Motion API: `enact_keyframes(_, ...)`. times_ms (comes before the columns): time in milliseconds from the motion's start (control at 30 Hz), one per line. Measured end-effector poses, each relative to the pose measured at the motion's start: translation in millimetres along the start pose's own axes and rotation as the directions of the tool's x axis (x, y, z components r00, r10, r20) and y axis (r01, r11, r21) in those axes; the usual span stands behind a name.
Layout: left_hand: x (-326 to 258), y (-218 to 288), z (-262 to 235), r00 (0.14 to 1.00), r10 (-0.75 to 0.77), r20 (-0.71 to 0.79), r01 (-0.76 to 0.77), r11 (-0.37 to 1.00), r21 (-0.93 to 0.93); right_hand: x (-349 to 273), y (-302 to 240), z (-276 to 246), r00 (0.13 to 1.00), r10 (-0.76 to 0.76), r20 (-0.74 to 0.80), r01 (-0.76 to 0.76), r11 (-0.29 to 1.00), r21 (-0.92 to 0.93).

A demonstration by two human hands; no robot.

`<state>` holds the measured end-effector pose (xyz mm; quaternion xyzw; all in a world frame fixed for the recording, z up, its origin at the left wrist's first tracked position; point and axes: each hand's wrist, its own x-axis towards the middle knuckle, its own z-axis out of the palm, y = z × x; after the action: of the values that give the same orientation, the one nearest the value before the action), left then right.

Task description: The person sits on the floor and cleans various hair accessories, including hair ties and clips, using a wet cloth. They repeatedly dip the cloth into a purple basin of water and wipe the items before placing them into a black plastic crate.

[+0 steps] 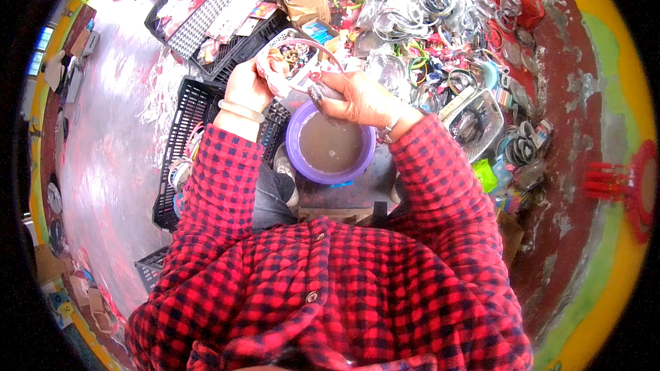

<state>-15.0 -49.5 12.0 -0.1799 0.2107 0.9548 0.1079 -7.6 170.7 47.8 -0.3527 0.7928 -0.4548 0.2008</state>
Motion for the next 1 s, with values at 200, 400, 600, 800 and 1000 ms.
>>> enact_keyframes(200,4.1,-9.6,-11.1,0.859,-0.099,0.502,0.165,0.982,-0.09,5.2,7.1,9.1,0.985,-0.13,-0.111,0.122,0.99,-0.078)
enact_keyframes(400,10.2,-16.1,-14.9,0.992,-0.01,0.128,0.022,0.995,-0.097,13.3,9.7,16.2,0.992,-0.078,-0.097,0.064,0.987,-0.146)
enact_keyframes(600,4.2,2.4,-11.6,0.993,0.101,0.061,-0.097,0.993,-0.072,7.0,11.4,10.2,0.999,-0.038,-0.036,0.035,0.997,-0.071)
enact_keyframes(800,-8.5,-1.2,0.0,0.993,0.07,0.096,-0.064,0.995,-0.074,3.6,10.0,4.3,0.999,-0.051,-0.011,0.051,0.998,-0.026)
enact_keyframes(1000,-6.0,-4.6,3.3,0.973,-0.015,0.229,0.02,1.0,-0.02,0.4,30.6,9.8,0.999,-0.011,-0.039,0.017,0.985,0.17)
